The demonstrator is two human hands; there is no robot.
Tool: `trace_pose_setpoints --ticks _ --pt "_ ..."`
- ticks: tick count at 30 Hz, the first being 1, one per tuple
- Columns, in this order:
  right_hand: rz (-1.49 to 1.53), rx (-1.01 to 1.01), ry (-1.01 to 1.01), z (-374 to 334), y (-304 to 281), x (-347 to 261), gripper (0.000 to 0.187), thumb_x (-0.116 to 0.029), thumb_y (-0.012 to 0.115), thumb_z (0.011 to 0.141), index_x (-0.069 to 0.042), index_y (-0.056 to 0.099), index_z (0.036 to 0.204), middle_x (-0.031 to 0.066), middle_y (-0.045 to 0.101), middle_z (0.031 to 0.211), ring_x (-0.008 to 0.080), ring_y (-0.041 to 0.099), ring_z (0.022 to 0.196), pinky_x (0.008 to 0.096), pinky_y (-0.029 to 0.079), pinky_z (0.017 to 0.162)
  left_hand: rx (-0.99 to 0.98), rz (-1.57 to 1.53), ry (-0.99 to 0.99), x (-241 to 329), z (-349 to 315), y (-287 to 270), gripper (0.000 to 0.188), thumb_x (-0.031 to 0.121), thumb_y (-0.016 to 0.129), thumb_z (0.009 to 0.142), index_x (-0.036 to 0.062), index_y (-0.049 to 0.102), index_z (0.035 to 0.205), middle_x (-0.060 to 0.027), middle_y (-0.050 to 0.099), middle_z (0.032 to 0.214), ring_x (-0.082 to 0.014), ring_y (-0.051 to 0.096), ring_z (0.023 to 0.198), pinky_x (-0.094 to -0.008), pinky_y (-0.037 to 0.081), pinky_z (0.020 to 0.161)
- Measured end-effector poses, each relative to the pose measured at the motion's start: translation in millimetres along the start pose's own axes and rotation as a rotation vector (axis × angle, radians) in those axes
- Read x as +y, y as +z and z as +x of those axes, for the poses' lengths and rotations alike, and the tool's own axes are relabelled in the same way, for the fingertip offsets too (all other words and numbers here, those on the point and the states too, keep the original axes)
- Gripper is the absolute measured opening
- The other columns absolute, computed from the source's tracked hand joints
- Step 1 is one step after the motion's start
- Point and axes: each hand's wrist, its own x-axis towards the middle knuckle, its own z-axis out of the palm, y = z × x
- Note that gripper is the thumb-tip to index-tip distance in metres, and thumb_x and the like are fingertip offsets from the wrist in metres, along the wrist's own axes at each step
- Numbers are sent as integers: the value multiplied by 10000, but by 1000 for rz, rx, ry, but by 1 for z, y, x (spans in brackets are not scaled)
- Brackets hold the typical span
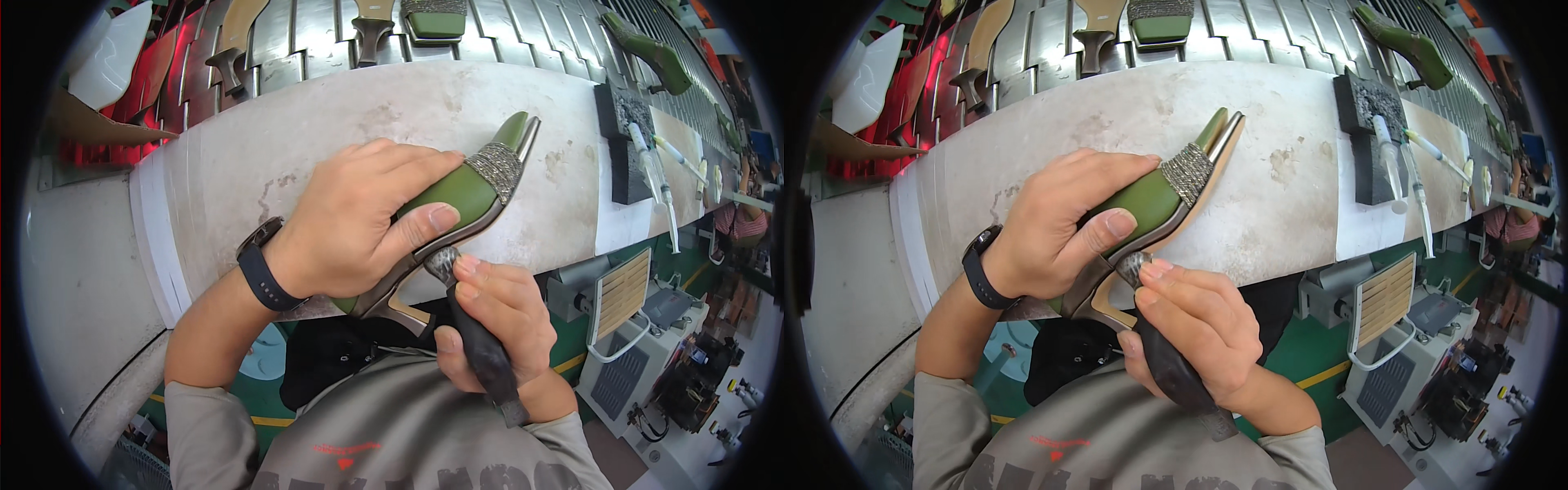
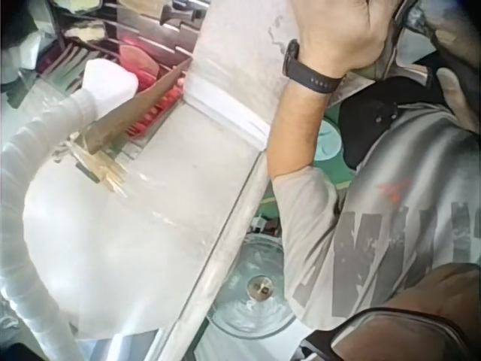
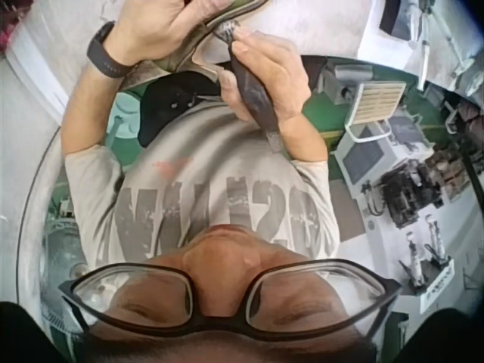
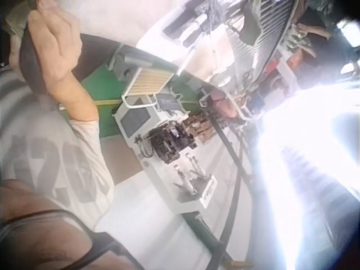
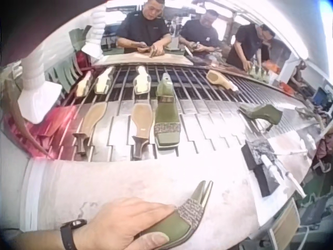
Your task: The person attaches a heel to a green high-heeled shoe by hand and using a hammer. They first place a base piece on the bottom of the shoe, then press the heel onto the shoe, and finally use a hammer to secure the edges and base of the heel.
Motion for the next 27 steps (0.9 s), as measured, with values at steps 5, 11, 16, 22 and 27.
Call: trace_pose_setpoints --ticks 5,11,16,22,27 --pt "159 -21 81 0 7 -1 416 -68 864 762 54 717 1132 223 749 1110 381 759 970 417 651 814 10 25 5 -2 -2 1 476 302 631 1042 -53 642 1358 -222 719 1263 -394 682 1051 -453 532 929" --pt "289 -189 85 17 -5 8 378 -69 851 762 60 732 1097 214 756 1074 355 762 947 400 653 779 28 49 15 0 -6 1 462 266 656 1021 -60 644 1348 -219 721 1247 -392 690 1021 -455 532 897" --pt "80 -155 -132 14 3 6 380 -65 864 692 26 762 1047 172 756 1075 325 756 938 369 645 772 27 36 -16 6 -5 0 431 220 649 1025 -56 649 1356 -226 728 1220 -401 700 1050 -451 540 921" --pt "178 -6 -21 3 8 0 386 -35 855 725 47 745 1086 193 764 1059 351 766 963 398 635 816 46 -37 -75 7 -10 0 399 211 560 1103 -63 653 1377 -224 741 1212 -330 729 1086 -378 545 963" --pt "142 33 67 -13 -3 -4 394 -14 850 776 62 727 1142 230 770 1089 379 774 998 440 621 890 68 -42 -49 5 -14 2 398 213 521 1124 -73 670 1357 -227 748 1206 -320 731 1088 -375 545 967"
